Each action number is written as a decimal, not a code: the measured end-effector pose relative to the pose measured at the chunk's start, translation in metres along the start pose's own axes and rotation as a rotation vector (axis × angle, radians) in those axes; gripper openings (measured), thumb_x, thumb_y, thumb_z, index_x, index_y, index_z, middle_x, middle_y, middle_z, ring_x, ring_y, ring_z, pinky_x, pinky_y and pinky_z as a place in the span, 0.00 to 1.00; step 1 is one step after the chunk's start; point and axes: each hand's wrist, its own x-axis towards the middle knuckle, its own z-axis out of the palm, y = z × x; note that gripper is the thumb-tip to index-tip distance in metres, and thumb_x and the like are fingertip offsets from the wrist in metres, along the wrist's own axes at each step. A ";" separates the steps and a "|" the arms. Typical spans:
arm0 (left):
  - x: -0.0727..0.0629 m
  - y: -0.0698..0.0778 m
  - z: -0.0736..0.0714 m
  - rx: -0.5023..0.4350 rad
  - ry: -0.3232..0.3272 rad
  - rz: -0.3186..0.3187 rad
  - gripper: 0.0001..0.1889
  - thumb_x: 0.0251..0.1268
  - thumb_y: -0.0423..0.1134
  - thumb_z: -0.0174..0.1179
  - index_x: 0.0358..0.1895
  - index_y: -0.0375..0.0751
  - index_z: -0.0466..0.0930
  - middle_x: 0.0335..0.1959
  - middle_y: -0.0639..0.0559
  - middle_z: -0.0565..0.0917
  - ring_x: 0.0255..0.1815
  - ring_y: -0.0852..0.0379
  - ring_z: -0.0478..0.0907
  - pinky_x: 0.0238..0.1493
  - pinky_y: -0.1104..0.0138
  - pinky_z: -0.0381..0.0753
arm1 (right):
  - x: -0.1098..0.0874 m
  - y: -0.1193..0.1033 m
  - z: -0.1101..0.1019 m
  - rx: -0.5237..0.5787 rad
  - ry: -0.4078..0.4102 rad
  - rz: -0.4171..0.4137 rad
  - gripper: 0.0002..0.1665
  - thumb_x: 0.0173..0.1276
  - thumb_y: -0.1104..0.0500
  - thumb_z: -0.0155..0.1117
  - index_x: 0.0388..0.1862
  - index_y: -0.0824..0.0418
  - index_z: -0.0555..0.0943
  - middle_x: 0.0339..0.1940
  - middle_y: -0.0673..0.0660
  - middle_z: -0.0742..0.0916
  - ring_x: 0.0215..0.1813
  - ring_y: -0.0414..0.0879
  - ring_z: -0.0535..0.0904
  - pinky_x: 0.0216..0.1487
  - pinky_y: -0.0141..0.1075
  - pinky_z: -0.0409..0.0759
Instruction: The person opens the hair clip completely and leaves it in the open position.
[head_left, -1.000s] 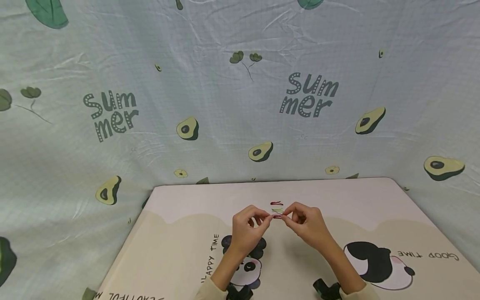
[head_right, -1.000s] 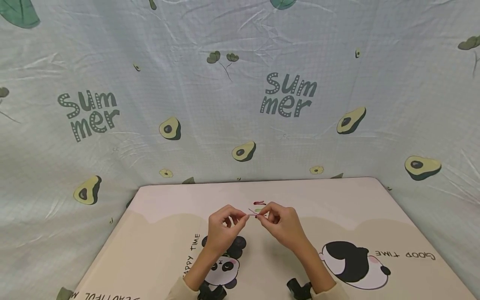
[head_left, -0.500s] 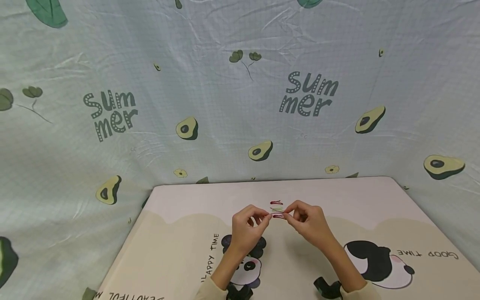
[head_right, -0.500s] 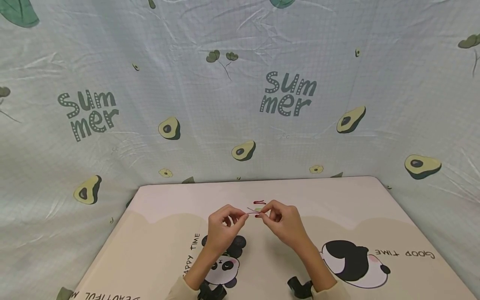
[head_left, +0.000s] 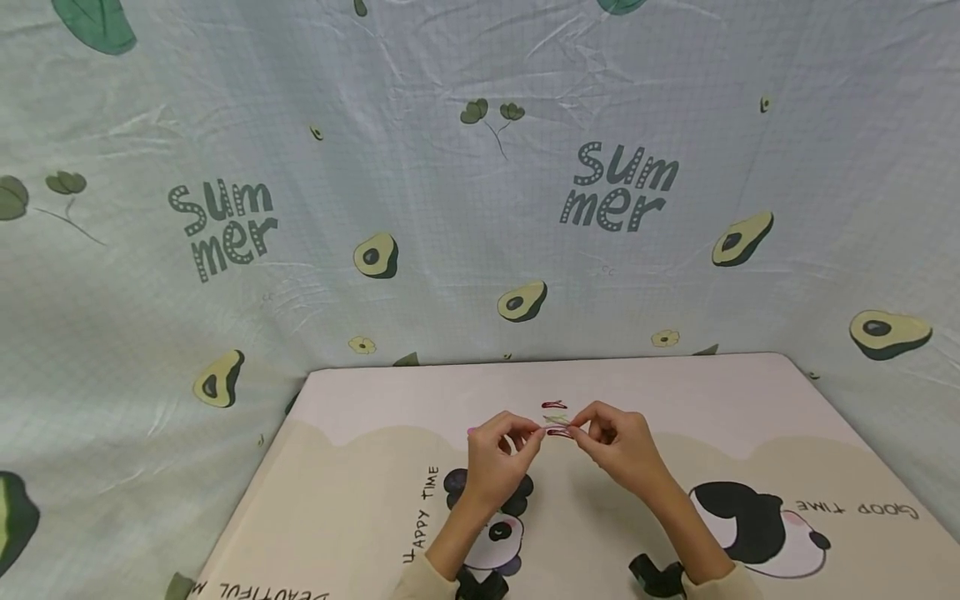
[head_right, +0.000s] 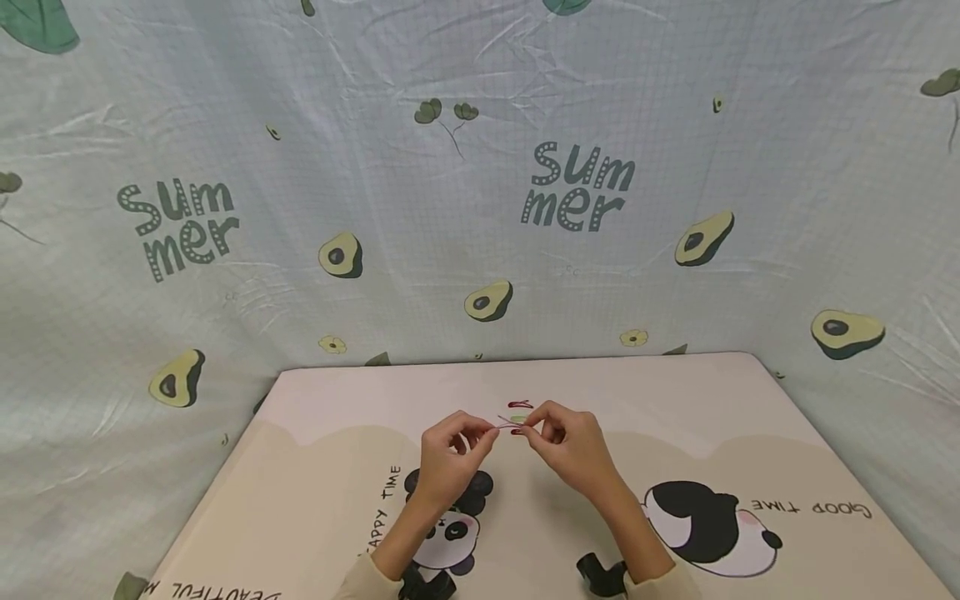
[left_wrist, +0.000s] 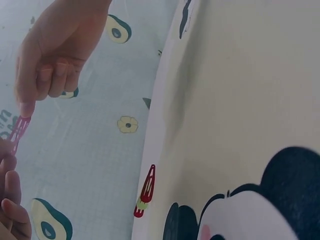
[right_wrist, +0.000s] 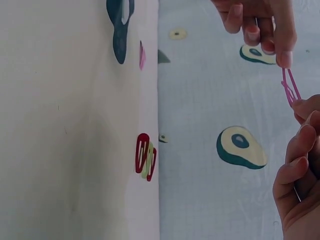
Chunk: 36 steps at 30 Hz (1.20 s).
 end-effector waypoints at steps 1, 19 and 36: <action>-0.001 0.000 0.001 -0.004 -0.007 -0.013 0.03 0.61 0.32 0.72 0.34 0.44 0.89 0.24 0.53 0.85 0.25 0.66 0.76 0.22 0.70 0.78 | 0.000 0.001 -0.001 0.000 -0.003 0.006 0.12 0.60 0.72 0.75 0.35 0.55 0.85 0.14 0.43 0.75 0.18 0.29 0.64 0.17 0.28 0.63; 0.011 -0.006 0.016 -0.011 -0.084 -0.089 0.01 0.62 0.33 0.72 0.35 0.42 0.89 0.26 0.51 0.86 0.25 0.63 0.76 0.26 0.73 0.78 | 0.004 0.013 -0.014 -0.023 -0.018 0.042 0.09 0.64 0.69 0.73 0.36 0.56 0.85 0.13 0.44 0.75 0.15 0.31 0.66 0.16 0.30 0.65; 0.063 -0.030 0.070 0.312 -0.404 -0.290 0.06 0.66 0.44 0.70 0.36 0.48 0.91 0.22 0.58 0.83 0.25 0.67 0.71 0.30 0.74 0.68 | 0.039 0.070 -0.046 -0.333 -0.152 0.231 0.03 0.67 0.62 0.71 0.36 0.61 0.85 0.14 0.47 0.77 0.16 0.39 0.70 0.20 0.33 0.66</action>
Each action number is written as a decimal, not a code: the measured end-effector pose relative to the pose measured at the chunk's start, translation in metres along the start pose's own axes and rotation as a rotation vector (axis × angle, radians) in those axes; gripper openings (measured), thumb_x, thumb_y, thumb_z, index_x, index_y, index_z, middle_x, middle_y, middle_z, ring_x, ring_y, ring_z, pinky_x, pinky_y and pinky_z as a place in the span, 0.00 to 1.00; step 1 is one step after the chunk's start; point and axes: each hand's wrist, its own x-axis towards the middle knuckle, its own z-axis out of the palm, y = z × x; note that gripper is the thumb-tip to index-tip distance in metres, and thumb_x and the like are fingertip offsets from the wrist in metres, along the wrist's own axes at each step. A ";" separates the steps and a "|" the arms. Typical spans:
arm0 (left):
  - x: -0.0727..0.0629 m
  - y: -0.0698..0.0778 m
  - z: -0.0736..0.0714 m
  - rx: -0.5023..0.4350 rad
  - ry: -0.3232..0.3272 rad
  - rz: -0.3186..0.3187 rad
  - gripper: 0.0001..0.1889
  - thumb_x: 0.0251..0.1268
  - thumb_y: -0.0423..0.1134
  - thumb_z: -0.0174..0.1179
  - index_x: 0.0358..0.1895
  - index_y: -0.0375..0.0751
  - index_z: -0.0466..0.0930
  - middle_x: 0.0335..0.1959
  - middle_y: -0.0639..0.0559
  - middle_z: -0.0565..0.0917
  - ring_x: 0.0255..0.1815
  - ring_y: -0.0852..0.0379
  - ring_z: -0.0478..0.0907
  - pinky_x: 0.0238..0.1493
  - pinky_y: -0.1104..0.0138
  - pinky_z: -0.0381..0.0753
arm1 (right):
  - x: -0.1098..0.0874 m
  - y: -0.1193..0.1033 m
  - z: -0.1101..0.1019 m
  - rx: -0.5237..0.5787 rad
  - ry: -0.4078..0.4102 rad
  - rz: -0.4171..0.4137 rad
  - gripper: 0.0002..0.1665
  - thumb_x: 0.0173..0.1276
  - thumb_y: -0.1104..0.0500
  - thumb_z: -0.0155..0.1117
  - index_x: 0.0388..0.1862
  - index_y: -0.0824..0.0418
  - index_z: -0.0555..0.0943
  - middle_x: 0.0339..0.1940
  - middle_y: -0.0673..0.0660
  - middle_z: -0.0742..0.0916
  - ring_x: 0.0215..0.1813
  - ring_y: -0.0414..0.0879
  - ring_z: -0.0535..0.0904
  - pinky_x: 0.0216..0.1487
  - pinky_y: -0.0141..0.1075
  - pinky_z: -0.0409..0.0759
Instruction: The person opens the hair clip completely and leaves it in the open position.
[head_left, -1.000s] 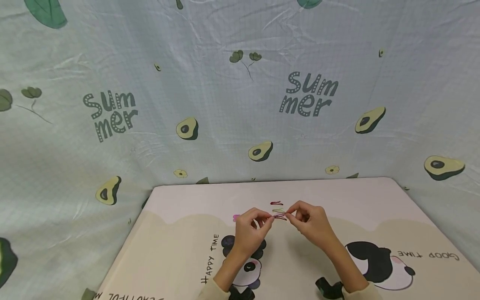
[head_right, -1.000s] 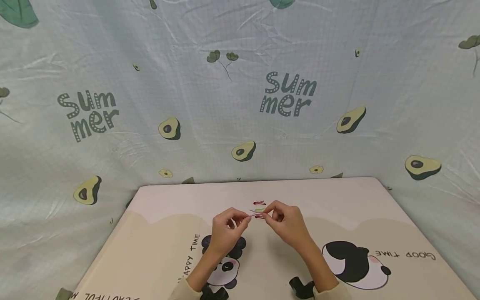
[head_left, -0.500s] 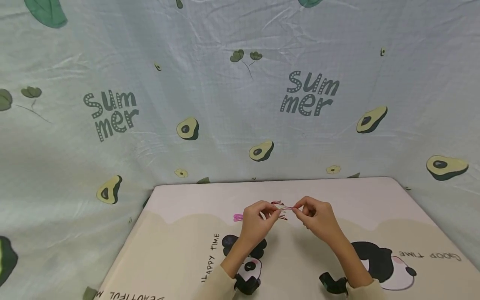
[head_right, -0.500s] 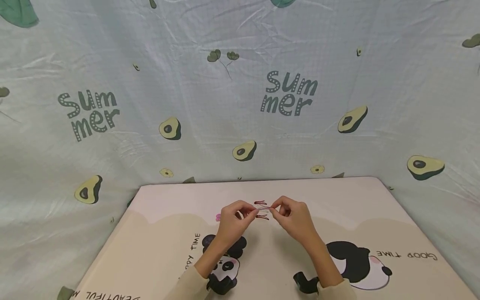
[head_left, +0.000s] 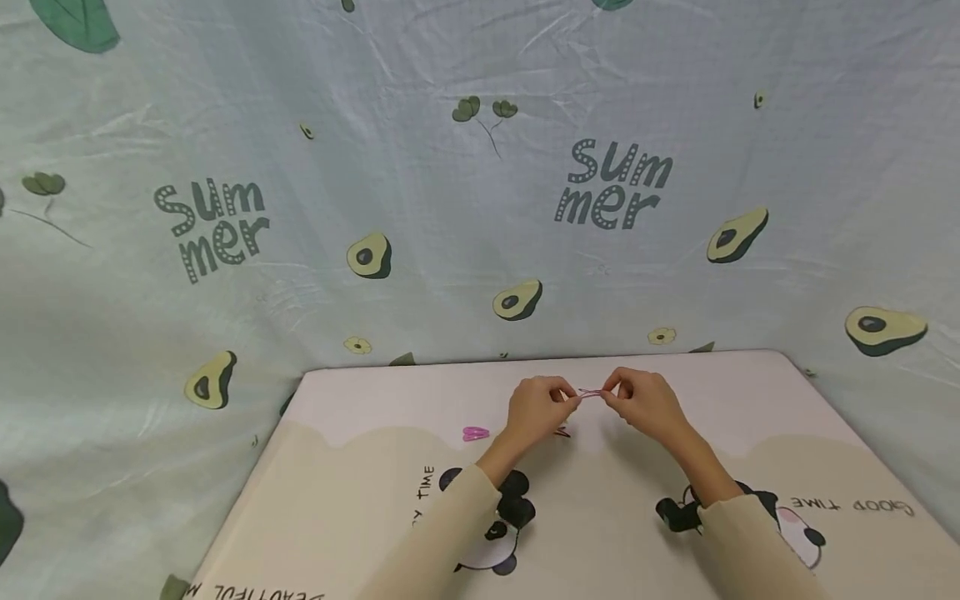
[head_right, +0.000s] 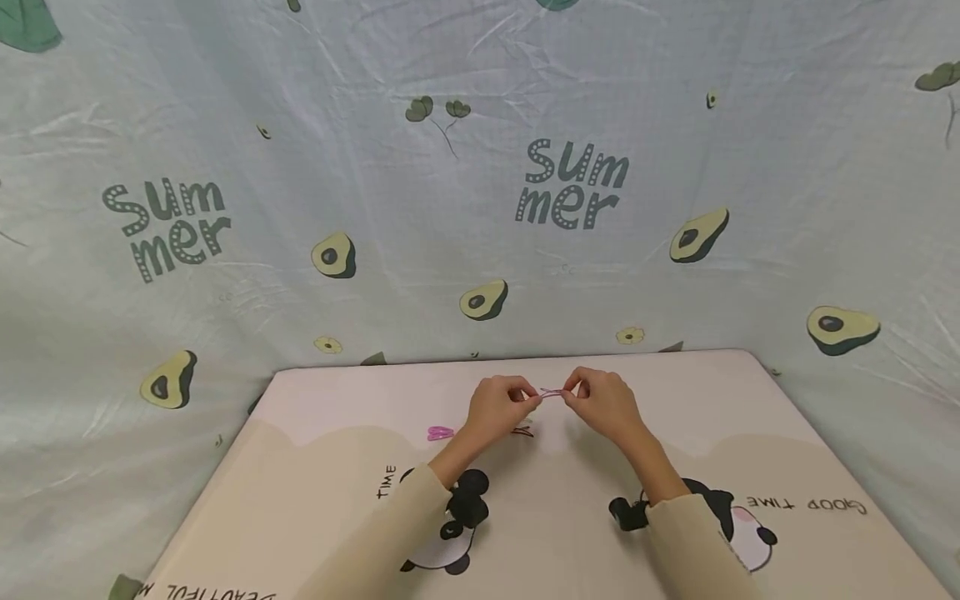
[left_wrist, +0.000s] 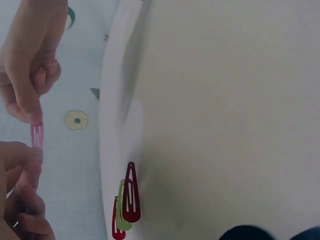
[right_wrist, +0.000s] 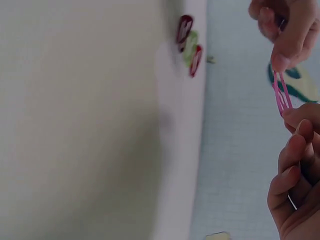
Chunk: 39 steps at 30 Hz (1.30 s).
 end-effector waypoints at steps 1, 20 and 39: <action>0.004 0.000 0.002 0.029 -0.019 -0.010 0.06 0.66 0.44 0.70 0.36 0.48 0.92 0.21 0.58 0.83 0.24 0.66 0.71 0.28 0.73 0.67 | 0.003 0.004 0.002 -0.016 -0.025 0.021 0.03 0.68 0.61 0.70 0.37 0.60 0.85 0.15 0.48 0.77 0.16 0.40 0.70 0.20 0.33 0.66; 0.029 -0.006 0.033 0.302 -0.168 -0.101 0.06 0.62 0.39 0.68 0.27 0.50 0.91 0.23 0.59 0.87 0.24 0.62 0.76 0.24 0.68 0.70 | 0.027 0.034 0.030 -0.176 -0.222 0.232 0.04 0.66 0.58 0.67 0.33 0.58 0.85 0.22 0.51 0.83 0.24 0.44 0.75 0.24 0.37 0.70; 0.027 -0.014 0.037 0.264 -0.203 -0.150 0.08 0.63 0.47 0.72 0.31 0.49 0.92 0.27 0.59 0.88 0.28 0.62 0.74 0.29 0.69 0.69 | 0.028 0.039 0.034 -0.190 -0.276 0.261 0.07 0.65 0.58 0.65 0.38 0.59 0.85 0.28 0.53 0.84 0.29 0.46 0.75 0.28 0.37 0.70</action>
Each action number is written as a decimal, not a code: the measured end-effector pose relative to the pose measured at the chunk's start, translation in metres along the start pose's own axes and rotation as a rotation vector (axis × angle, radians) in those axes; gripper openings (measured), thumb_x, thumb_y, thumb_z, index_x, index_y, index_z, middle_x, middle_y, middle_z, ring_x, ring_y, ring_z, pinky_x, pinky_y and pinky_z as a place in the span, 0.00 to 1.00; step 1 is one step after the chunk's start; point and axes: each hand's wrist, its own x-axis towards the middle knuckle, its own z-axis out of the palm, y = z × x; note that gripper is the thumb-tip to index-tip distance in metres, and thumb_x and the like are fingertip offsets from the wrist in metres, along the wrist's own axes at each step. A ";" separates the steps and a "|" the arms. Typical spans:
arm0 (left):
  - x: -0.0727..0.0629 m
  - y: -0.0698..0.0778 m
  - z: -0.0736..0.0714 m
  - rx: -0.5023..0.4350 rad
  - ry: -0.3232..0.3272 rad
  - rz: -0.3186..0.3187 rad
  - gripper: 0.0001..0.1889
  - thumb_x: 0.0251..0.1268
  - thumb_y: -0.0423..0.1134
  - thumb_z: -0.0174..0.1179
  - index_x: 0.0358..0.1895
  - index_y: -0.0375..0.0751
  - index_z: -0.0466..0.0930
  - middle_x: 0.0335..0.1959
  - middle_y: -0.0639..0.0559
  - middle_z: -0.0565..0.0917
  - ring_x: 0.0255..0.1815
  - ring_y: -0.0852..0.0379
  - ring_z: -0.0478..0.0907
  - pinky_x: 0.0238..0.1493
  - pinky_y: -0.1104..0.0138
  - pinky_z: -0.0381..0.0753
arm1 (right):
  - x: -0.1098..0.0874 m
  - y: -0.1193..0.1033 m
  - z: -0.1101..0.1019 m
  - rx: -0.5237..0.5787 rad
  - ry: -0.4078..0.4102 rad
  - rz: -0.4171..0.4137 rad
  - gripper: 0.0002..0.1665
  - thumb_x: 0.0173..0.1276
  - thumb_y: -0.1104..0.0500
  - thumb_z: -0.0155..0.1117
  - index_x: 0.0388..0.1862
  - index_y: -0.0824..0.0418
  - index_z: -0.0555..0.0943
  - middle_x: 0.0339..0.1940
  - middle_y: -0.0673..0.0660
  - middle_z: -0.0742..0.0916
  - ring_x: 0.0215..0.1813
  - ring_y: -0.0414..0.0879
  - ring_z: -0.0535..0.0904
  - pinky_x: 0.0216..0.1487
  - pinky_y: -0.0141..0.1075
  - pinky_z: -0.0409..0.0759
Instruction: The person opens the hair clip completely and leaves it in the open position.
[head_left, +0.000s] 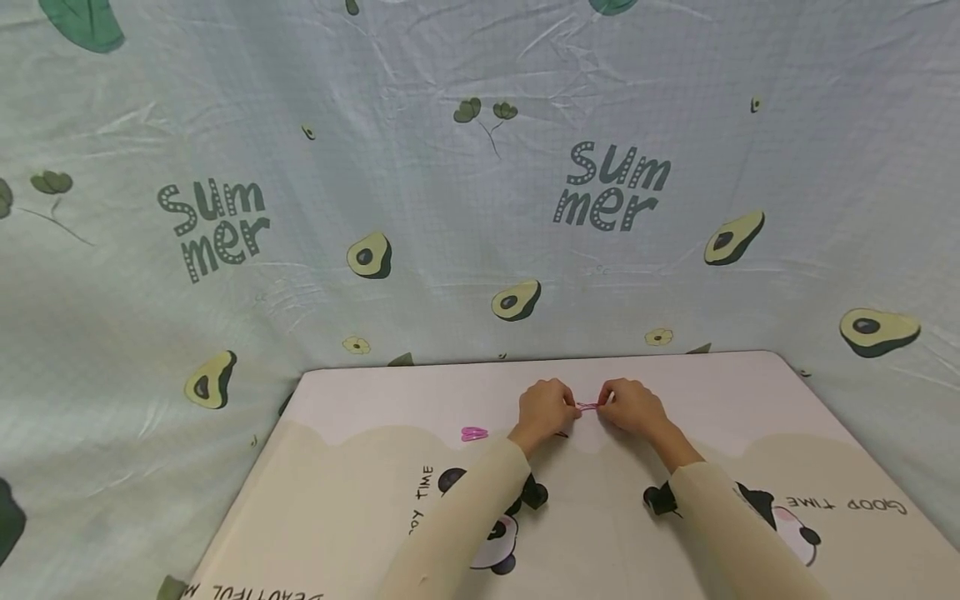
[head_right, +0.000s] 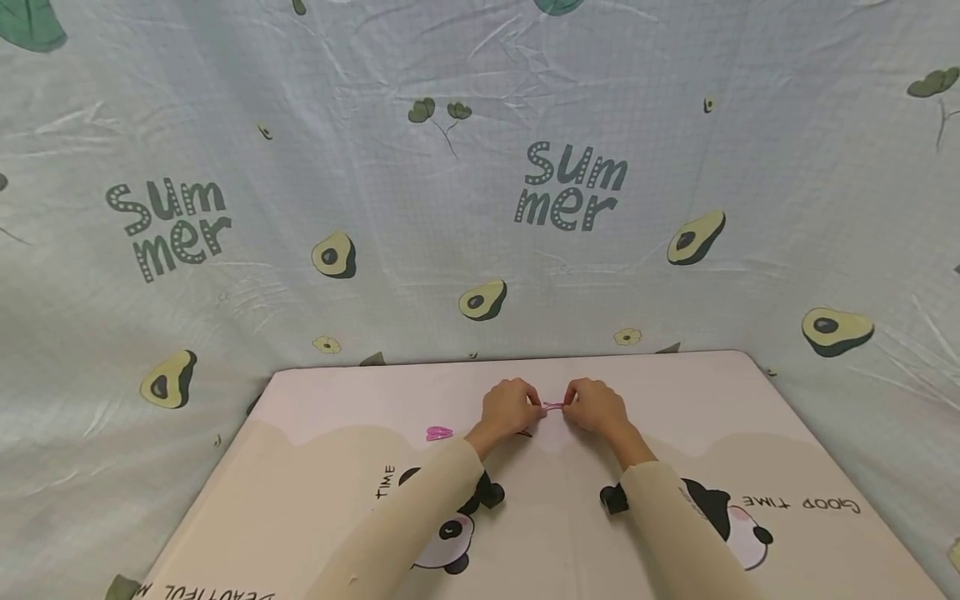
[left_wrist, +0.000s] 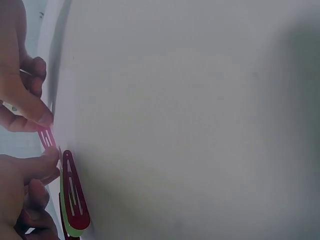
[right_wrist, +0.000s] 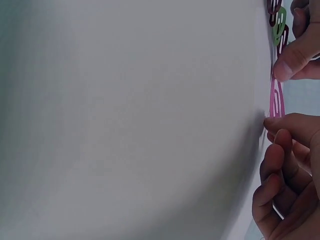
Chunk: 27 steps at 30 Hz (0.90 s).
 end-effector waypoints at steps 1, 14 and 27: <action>-0.001 -0.001 -0.001 -0.012 -0.002 -0.006 0.08 0.63 0.47 0.73 0.32 0.49 0.92 0.27 0.58 0.87 0.28 0.61 0.74 0.29 0.69 0.69 | -0.001 -0.001 0.000 -0.001 -0.003 0.002 0.07 0.64 0.58 0.65 0.39 0.59 0.85 0.28 0.53 0.84 0.29 0.46 0.75 0.28 0.38 0.70; -0.013 -0.030 -0.022 -0.151 0.095 -0.058 0.14 0.63 0.52 0.72 0.43 0.48 0.91 0.34 0.55 0.90 0.31 0.61 0.80 0.32 0.68 0.74 | -0.007 -0.020 -0.022 0.072 -0.021 -0.066 0.21 0.66 0.52 0.73 0.53 0.62 0.83 0.26 0.52 0.86 0.22 0.42 0.80 0.26 0.37 0.74; -0.047 -0.084 -0.078 -0.229 0.190 -0.084 0.14 0.63 0.48 0.73 0.46 0.45 0.91 0.30 0.51 0.88 0.23 0.61 0.76 0.30 0.67 0.71 | -0.004 -0.085 -0.010 0.070 -0.031 -0.210 0.21 0.67 0.52 0.74 0.54 0.60 0.84 0.26 0.51 0.84 0.21 0.42 0.79 0.27 0.35 0.75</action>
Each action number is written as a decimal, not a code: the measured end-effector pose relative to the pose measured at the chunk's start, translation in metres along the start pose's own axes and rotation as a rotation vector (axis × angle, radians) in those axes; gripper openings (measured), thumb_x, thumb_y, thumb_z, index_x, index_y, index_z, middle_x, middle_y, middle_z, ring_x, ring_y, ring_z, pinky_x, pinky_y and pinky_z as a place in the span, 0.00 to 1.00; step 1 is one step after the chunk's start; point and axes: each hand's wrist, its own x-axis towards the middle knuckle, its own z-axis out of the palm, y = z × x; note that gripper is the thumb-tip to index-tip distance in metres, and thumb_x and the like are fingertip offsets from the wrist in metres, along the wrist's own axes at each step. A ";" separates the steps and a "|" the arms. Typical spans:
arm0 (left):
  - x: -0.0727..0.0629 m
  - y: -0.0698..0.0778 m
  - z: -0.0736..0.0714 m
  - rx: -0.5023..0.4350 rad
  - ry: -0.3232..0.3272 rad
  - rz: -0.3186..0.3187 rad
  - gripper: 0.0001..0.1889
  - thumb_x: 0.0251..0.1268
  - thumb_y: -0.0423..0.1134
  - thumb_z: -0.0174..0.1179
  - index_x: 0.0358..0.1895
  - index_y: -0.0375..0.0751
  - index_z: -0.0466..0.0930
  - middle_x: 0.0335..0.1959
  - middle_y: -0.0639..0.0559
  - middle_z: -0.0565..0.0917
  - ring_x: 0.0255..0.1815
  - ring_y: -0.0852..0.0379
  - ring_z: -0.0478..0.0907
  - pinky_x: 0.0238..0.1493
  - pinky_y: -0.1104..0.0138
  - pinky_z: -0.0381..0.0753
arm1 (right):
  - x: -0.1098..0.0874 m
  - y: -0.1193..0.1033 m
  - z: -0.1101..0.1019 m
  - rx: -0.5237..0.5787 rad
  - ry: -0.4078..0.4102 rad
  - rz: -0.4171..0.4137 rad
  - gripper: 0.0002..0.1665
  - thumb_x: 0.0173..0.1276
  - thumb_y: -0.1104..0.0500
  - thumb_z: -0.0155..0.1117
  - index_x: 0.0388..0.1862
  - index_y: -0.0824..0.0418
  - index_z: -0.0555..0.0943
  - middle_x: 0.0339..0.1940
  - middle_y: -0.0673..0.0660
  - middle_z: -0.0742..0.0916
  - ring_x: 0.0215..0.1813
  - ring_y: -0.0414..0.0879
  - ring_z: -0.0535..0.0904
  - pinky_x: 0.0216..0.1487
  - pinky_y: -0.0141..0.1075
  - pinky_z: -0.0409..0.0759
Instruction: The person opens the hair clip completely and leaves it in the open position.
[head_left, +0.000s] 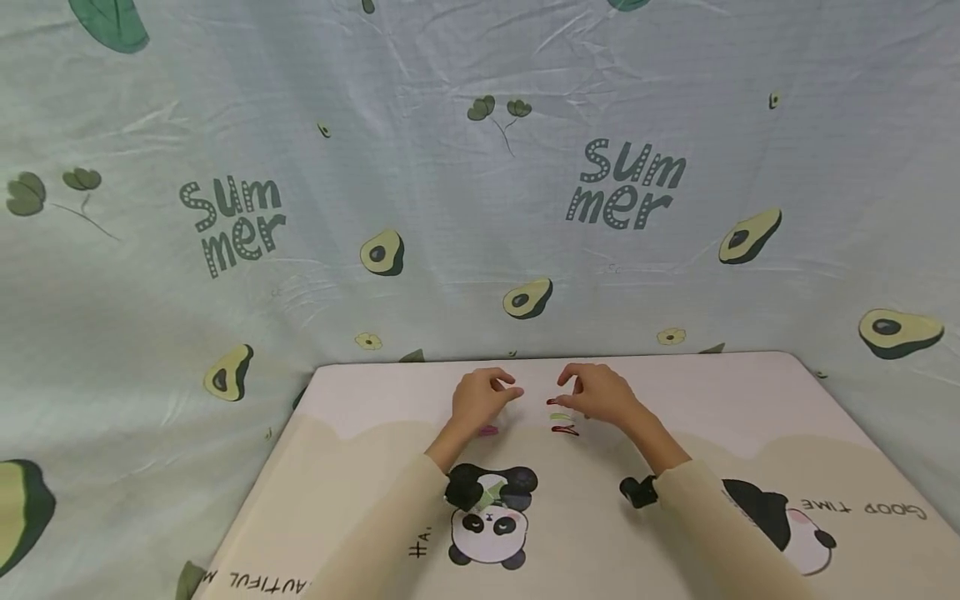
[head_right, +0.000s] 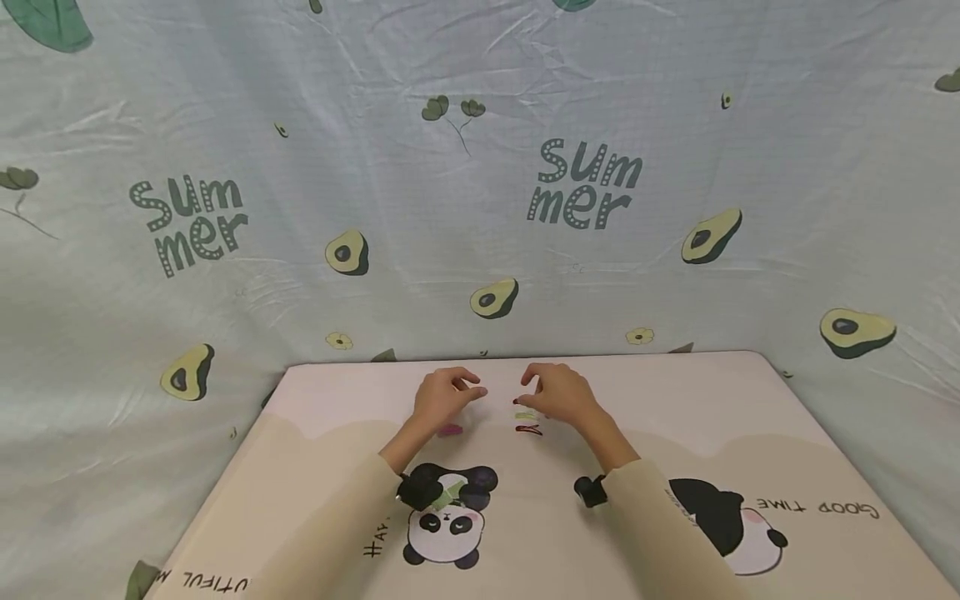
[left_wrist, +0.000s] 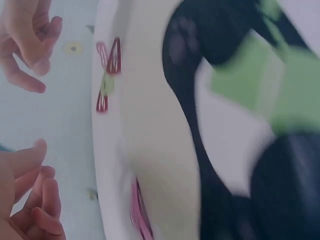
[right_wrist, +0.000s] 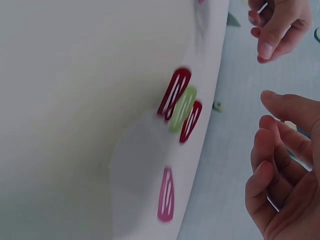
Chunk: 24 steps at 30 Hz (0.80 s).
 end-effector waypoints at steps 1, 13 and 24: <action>-0.002 -0.005 -0.005 0.004 0.003 0.000 0.14 0.62 0.48 0.73 0.46 0.45 0.91 0.29 0.51 0.88 0.23 0.61 0.75 0.29 0.68 0.71 | 0.001 -0.005 0.003 0.005 0.002 -0.012 0.20 0.67 0.52 0.73 0.53 0.60 0.85 0.25 0.51 0.84 0.21 0.42 0.79 0.27 0.35 0.75; -0.028 -0.049 -0.039 0.062 -0.141 -0.006 0.11 0.61 0.44 0.73 0.45 0.45 0.92 0.27 0.53 0.87 0.26 0.59 0.74 0.29 0.67 0.69 | 0.017 -0.049 0.052 0.016 -0.023 -0.034 0.10 0.68 0.53 0.73 0.44 0.56 0.89 0.28 0.49 0.84 0.22 0.41 0.78 0.28 0.34 0.75; -0.031 -0.070 -0.037 0.116 -0.229 -0.017 0.07 0.65 0.40 0.70 0.44 0.48 0.93 0.32 0.53 0.88 0.29 0.59 0.74 0.31 0.68 0.70 | 0.026 -0.064 0.085 -0.015 -0.111 -0.033 0.09 0.66 0.54 0.74 0.43 0.56 0.91 0.36 0.51 0.90 0.32 0.42 0.79 0.34 0.35 0.79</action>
